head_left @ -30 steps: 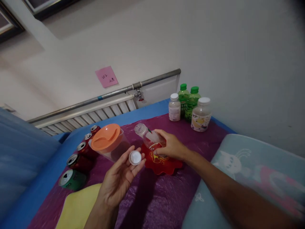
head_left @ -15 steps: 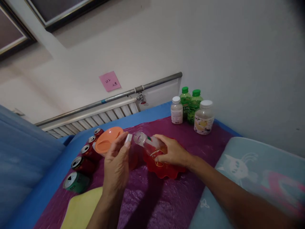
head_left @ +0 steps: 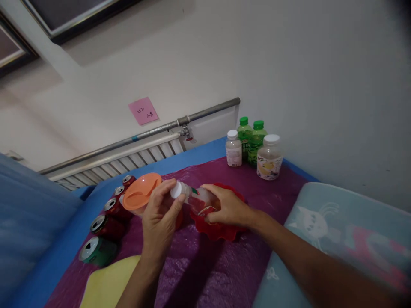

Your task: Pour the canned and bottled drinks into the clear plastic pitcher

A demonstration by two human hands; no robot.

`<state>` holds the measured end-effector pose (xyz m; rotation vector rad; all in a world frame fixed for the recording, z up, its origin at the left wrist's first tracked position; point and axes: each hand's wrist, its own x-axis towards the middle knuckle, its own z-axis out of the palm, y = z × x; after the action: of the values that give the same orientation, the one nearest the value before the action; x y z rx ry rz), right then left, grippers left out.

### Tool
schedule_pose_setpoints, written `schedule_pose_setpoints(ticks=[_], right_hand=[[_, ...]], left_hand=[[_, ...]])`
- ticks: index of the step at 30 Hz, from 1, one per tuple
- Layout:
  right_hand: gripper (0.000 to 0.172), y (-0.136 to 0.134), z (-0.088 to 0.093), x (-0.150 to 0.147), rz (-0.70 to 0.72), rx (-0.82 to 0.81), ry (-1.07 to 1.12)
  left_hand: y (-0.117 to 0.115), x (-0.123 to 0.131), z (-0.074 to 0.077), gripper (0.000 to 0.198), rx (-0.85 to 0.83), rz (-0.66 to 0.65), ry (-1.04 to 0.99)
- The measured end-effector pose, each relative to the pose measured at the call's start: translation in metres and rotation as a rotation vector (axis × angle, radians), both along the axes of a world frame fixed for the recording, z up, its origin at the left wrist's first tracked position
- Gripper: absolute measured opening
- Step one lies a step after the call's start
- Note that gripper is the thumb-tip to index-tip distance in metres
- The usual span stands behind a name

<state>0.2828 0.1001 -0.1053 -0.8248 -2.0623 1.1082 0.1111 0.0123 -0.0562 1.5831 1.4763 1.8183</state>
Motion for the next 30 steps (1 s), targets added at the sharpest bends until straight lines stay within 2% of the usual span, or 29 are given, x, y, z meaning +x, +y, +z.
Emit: schedule_pose_setpoints(ticks=[4,9,12,15,18,20,22,26,30], right_hand=[[0.073,0.001,0.0,0.001,-0.003,0.003,-0.016],[0.069,-0.001,0.002,0.001,0.024,-0.014,0.002],[0.069,-0.001,0.003,0.0,0.03,-0.054,0.037],[0.076,0.002,0.002,0.0,0.002,-0.111,0.103],[0.083,0.008,0.002,0.003,-0.061,-0.148,0.209],[0.081,0.015,0.003,0.007,-0.151,-0.152,0.298],[0.079,0.024,0.003,0.013,-0.288,-0.119,0.383],[0.077,0.05,-0.004,0.024,-0.58,0.002,0.479],[0.079,0.073,-0.018,0.033,-0.783,0.034,0.382]], left_hand=[[-0.002,-0.009,0.005,0.024,0.059,0.034,0.371],[-0.002,-0.012,0.007,0.031,0.135,0.083,0.597],[-0.004,-0.008,0.006,0.045,0.128,0.105,0.634],[-0.012,-0.001,0.006,0.059,0.095,0.165,0.548],[-0.027,0.005,0.002,0.056,0.088,0.187,0.505],[-0.038,0.004,-0.009,0.05,0.103,0.155,0.57],[-0.05,-0.002,-0.026,0.044,0.081,0.104,0.663],[-0.072,-0.024,-0.076,0.032,-0.027,0.02,0.799],[-0.091,-0.044,-0.125,0.027,-0.172,-0.052,0.825]])
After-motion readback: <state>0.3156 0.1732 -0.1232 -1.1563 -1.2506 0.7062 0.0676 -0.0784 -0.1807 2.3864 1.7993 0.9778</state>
